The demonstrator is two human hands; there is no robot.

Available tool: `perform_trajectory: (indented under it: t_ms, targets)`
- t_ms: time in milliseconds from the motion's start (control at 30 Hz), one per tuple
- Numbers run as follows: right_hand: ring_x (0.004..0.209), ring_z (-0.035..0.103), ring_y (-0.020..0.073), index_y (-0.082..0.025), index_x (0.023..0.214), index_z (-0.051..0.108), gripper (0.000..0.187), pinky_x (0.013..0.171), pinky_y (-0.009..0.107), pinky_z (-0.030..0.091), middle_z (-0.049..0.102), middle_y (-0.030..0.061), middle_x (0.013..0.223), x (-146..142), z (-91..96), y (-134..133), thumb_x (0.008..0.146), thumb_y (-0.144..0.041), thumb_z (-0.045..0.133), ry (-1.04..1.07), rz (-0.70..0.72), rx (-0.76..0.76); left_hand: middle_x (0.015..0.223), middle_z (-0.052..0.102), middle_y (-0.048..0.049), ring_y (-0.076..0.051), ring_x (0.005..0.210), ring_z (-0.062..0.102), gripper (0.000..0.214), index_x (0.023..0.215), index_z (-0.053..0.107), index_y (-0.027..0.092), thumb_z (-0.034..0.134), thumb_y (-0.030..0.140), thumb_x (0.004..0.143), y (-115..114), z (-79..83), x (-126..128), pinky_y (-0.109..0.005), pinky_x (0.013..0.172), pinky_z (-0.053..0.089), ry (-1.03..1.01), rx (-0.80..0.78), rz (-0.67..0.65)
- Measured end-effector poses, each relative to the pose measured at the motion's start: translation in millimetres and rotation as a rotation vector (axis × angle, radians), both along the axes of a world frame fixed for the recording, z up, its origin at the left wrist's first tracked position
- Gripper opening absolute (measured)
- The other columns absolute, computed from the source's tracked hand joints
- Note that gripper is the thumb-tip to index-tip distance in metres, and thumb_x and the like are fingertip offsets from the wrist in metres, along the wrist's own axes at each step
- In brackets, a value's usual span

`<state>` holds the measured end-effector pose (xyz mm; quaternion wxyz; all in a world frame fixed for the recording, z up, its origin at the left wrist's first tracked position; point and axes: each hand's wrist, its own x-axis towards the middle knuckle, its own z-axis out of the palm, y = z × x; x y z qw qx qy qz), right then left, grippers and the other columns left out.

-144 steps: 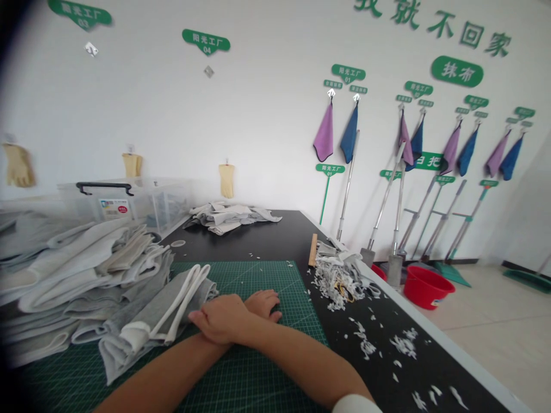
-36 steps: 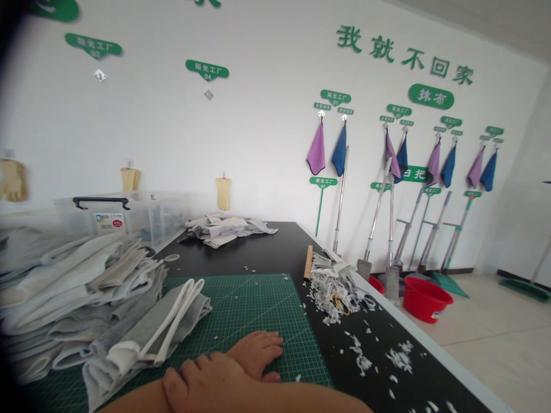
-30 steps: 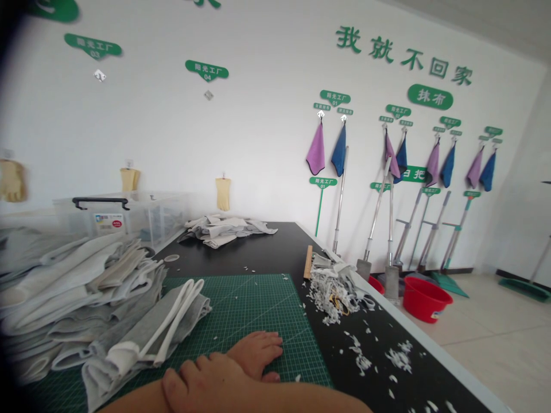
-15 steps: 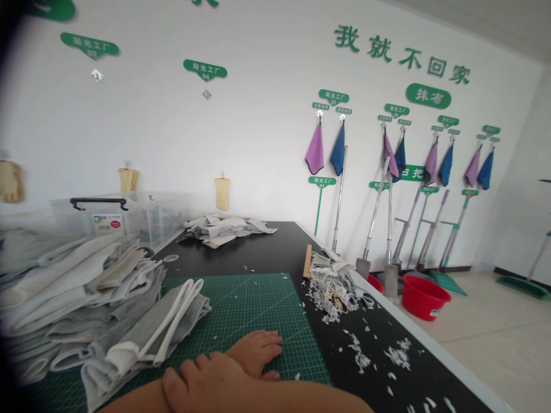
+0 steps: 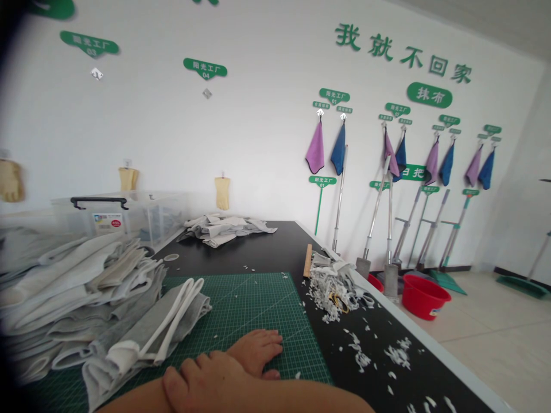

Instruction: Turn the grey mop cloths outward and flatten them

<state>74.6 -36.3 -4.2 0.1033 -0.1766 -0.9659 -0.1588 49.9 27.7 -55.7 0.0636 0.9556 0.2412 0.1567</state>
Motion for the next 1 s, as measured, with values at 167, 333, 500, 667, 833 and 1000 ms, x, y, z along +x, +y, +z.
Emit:
perform_trajectory:
  t_ms: [167,333,500,667,833,1000]
  targets:
    - [0.069,0.059,0.0210,-0.013,0.117,0.039,0.036,0.057,0.034,0.047,0.060,0.0064,0.089,0.6,0.6,0.3,0.091,-0.036,0.043,0.004,0.001,0.003,0.132,0.052,-0.0075,-0.025,0.125,0.043,0.049,0.120,0.055,0.020,0.055,0.052,0.083,0.5,-1.9,0.2,-0.042,0.104,0.033,-0.007,0.010,-0.008]
    - [0.070,0.059,0.0215,-0.012,0.118,0.038,0.038,0.057,0.035,0.047,0.060,0.0060,0.090,1.9,0.8,-0.1,0.091,-0.038,0.043,-0.008,0.006,-0.001,0.132,0.052,-0.0077,-0.025,0.125,0.043,0.049,0.120,0.055,0.020,0.054,0.052,0.083,-0.1,-1.2,0.1,-0.042,0.104,0.033,-0.012,0.001,-0.008]
    - [0.071,0.060,0.0210,-0.013,0.119,0.037,0.038,0.058,0.035,0.047,0.059,0.0054,0.089,1.1,-1.1,-0.2,0.091,-0.037,0.043,-0.015,-0.012,0.006,0.132,0.052,-0.0082,-0.026,0.125,0.043,0.050,0.120,0.054,0.020,0.053,0.053,0.083,-1.0,0.2,-0.2,-0.043,0.104,0.033,-0.007,-0.003,-0.011]
    - [0.071,0.060,0.0213,-0.012,0.119,0.037,0.040,0.057,0.035,0.047,0.059,0.0059,0.090,0.8,-0.7,0.3,0.091,-0.040,0.043,-0.016,0.002,0.005,0.132,0.052,-0.0086,-0.026,0.125,0.043,0.049,0.119,0.055,0.019,0.053,0.053,0.083,-0.9,0.6,0.1,-0.042,0.104,0.033,-0.009,0.007,-0.008]
    - [0.072,0.060,0.0221,-0.012,0.118,0.038,0.040,0.058,0.036,0.048,0.060,0.0067,0.091,0.9,1.1,0.3,0.091,-0.040,0.042,-0.012,0.008,-0.001,0.132,0.052,-0.0082,-0.026,0.125,0.043,0.049,0.120,0.055,0.020,0.053,0.053,0.083,-0.6,0.7,0.6,-0.042,0.104,0.033,-0.004,0.003,-0.006]
    - [0.072,0.060,0.0221,-0.012,0.119,0.039,0.039,0.058,0.036,0.048,0.060,0.0065,0.091,0.8,1.8,-1.2,0.091,-0.039,0.044,-0.014,0.002,0.003,0.132,0.052,-0.0083,-0.025,0.126,0.042,0.049,0.120,0.055,0.019,0.054,0.052,0.083,-0.8,-0.8,0.7,-0.043,0.104,0.033,-0.013,-0.002,-0.008]
